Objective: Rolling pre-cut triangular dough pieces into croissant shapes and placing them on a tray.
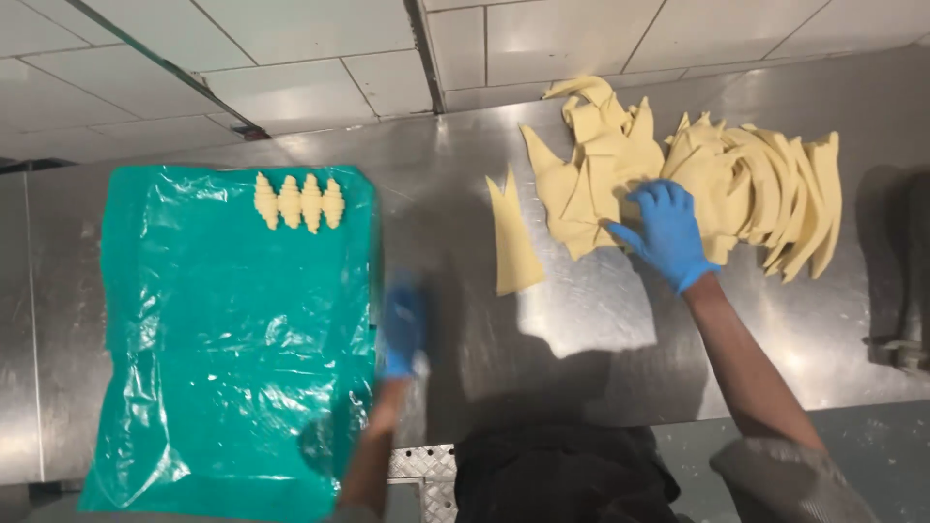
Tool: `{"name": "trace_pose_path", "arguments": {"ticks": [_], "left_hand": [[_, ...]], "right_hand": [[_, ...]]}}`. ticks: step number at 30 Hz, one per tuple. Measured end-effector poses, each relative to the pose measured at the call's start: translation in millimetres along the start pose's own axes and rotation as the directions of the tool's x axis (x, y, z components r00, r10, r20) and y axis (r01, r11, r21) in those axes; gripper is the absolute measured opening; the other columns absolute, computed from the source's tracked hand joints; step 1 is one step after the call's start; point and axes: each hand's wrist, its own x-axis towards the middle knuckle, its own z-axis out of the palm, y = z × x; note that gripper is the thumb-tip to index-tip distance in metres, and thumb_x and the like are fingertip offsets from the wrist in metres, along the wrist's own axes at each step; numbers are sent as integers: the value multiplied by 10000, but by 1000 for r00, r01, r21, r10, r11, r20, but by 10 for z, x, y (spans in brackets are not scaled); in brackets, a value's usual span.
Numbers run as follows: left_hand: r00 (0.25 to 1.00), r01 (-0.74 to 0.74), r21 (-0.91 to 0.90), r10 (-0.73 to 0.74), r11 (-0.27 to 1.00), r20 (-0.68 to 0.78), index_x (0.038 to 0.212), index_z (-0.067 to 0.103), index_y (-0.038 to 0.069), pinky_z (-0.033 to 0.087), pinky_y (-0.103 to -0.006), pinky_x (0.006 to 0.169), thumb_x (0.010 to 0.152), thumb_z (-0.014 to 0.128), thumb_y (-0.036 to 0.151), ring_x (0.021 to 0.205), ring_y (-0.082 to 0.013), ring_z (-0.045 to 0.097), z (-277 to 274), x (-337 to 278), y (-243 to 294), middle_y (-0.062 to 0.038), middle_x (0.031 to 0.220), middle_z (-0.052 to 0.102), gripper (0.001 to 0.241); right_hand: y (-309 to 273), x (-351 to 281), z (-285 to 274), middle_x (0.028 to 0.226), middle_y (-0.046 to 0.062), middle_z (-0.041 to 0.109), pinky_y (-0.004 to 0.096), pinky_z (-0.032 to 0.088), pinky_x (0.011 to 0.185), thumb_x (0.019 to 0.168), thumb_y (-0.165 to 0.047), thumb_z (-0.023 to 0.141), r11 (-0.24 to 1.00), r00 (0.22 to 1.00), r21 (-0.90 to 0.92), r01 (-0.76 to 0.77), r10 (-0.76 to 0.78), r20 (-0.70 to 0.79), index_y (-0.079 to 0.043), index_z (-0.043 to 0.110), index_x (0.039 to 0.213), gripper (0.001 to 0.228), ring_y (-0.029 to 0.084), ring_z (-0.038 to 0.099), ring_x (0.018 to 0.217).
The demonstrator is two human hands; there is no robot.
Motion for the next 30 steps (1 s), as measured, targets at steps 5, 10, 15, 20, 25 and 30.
{"name": "trace_pose_path", "arguments": {"ticks": [5, 10, 15, 20, 25, 30], "left_hand": [[898, -373, 152, 315, 915, 309, 1530, 470, 43, 308, -527, 1223, 920, 561, 82, 1461, -472, 376, 849, -1329, 1128, -273, 1578, 390, 619], [933, -337, 248, 287, 908, 218, 1511, 487, 78, 200, -593, 1231, 950, 665, 267, 1490, -423, 337, 972, -1637, 1511, -209, 1599, 391, 618], [972, -228, 291, 198, 929, 129, 1420, 562, 67, 232, -586, 1217, 922, 691, 229, 1459, -430, 380, 1211, -1668, 1546, -199, 1555, 448, 539], [992, -123, 131, 122, 984, 14, 1289, 630, 79, 414, -481, 1205, 921, 732, 177, 1378, -355, 527, 1466, -1476, 1726, -122, 1395, 593, 394], [965, -262, -111, 261, 959, -28, 1495, 452, 7, 378, -468, 1170, 866, 795, 206, 1420, -405, 447, 1147, -793, 2437, -211, 1513, 479, 744], [878, -165, -357, 302, 919, 371, 1509, 447, -8, 395, -451, 1122, 837, 813, 150, 1369, -352, 459, 714, -371, 3055, -194, 1486, 504, 782]], "right_hand": [[394, 560, 115, 1301, 188, 593, 498, 420, 1019, 886, -477, 773, 989, 987, 30, 145, -147, 62, -62, 620, 1298, 604, 372, 523, 1248], [637, 889, 464, 1317, 179, 608, 527, 426, 974, 878, -527, 768, 961, 962, 169, 220, -242, 129, -52, 596, 1420, 741, 372, 542, 1195], [364, 1004, 503, 1154, 168, 621, 512, 475, 875, 820, -496, 783, 990, 966, 38, 134, -139, 218, -82, 658, 1155, 548, 376, 558, 1090], [265, 834, 517, 966, 128, 684, 508, 505, 825, 895, -327, 722, 971, 987, 236, 43, -77, 140, -93, 656, 1029, 278, 371, 632, 964], [49, 563, -280, 936, 168, 712, 454, 534, 795, 920, -298, 684, 855, 947, 496, -152, -17, 320, -86, 690, 1094, 275, 366, 678, 903], [-8, 210, -756, 953, 125, 730, 350, 559, 697, 930, -340, 674, 688, 769, 694, -214, -320, 554, -90, 737, 1186, 364, 196, 682, 810]]}}
